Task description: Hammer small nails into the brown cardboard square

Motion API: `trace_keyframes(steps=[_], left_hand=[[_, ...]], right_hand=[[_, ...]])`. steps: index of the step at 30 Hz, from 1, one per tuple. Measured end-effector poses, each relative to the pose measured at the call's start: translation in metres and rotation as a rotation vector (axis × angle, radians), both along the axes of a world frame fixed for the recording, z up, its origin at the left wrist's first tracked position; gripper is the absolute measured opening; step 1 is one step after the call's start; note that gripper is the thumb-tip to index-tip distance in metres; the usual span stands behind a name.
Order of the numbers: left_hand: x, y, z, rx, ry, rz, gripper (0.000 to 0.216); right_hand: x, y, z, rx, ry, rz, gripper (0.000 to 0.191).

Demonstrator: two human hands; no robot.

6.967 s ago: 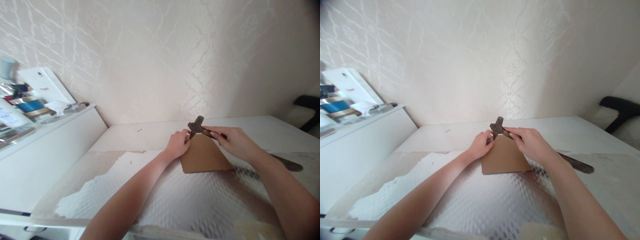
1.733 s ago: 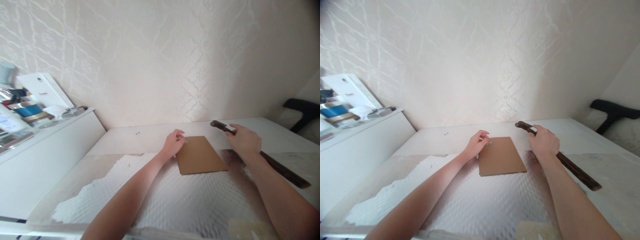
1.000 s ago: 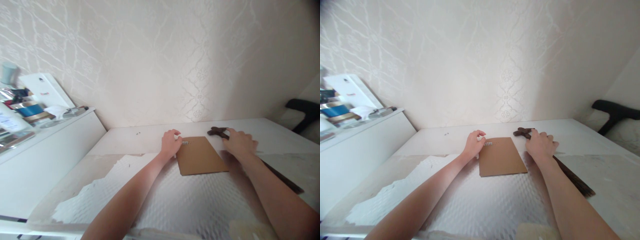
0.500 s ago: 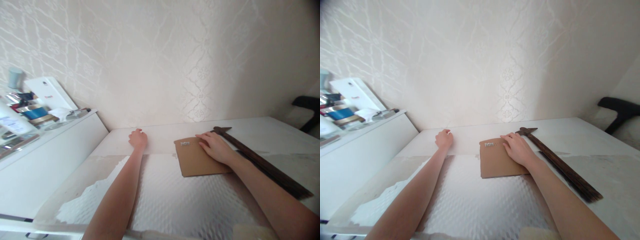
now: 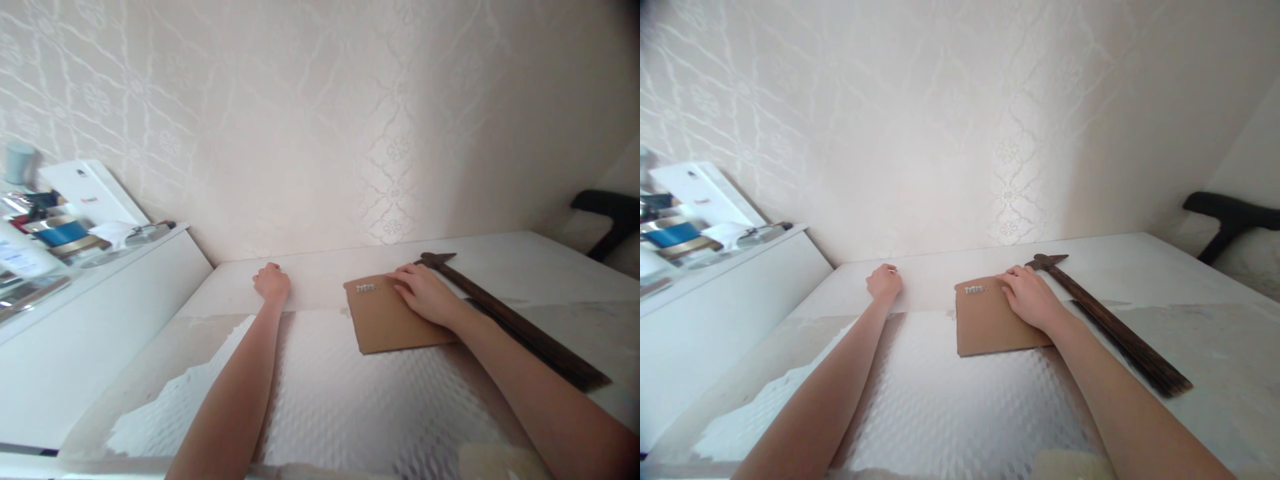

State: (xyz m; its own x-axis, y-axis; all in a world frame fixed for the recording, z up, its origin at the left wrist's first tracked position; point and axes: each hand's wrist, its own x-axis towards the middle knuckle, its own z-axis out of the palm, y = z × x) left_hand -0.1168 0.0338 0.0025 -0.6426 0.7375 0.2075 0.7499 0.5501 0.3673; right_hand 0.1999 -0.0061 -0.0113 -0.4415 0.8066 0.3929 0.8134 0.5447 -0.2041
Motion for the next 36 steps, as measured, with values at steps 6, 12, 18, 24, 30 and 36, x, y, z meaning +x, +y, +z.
trace_keyframes(steps=[6,12,18,24,30,36], left_hand=[[0.000,-0.002,0.000,0.031,0.018,-0.027,0.032],[0.003,-0.003,0.002,0.049,0.009,-0.017,0.031],[0.005,-0.005,0.004,0.058,-0.011,-0.006,0.029],[0.008,-0.007,0.008,0.077,-0.039,-0.013,0.029],[0.013,-0.006,0.007,0.144,-0.037,-0.073,0.028],[0.047,-0.010,0.008,0.275,-0.013,-0.356,0.022]], right_hand=[[-0.001,-0.001,0.002,-0.017,0.000,-0.002,0.032],[0.000,0.001,0.001,-0.013,0.003,0.002,0.032],[0.000,0.001,0.002,-0.021,-0.007,-0.002,0.032],[0.000,0.000,0.003,-0.026,-0.004,-0.003,0.032],[0.000,0.000,0.003,-0.018,-0.010,-0.004,0.031],[-0.001,0.000,0.002,0.000,-0.008,-0.007,0.031]])
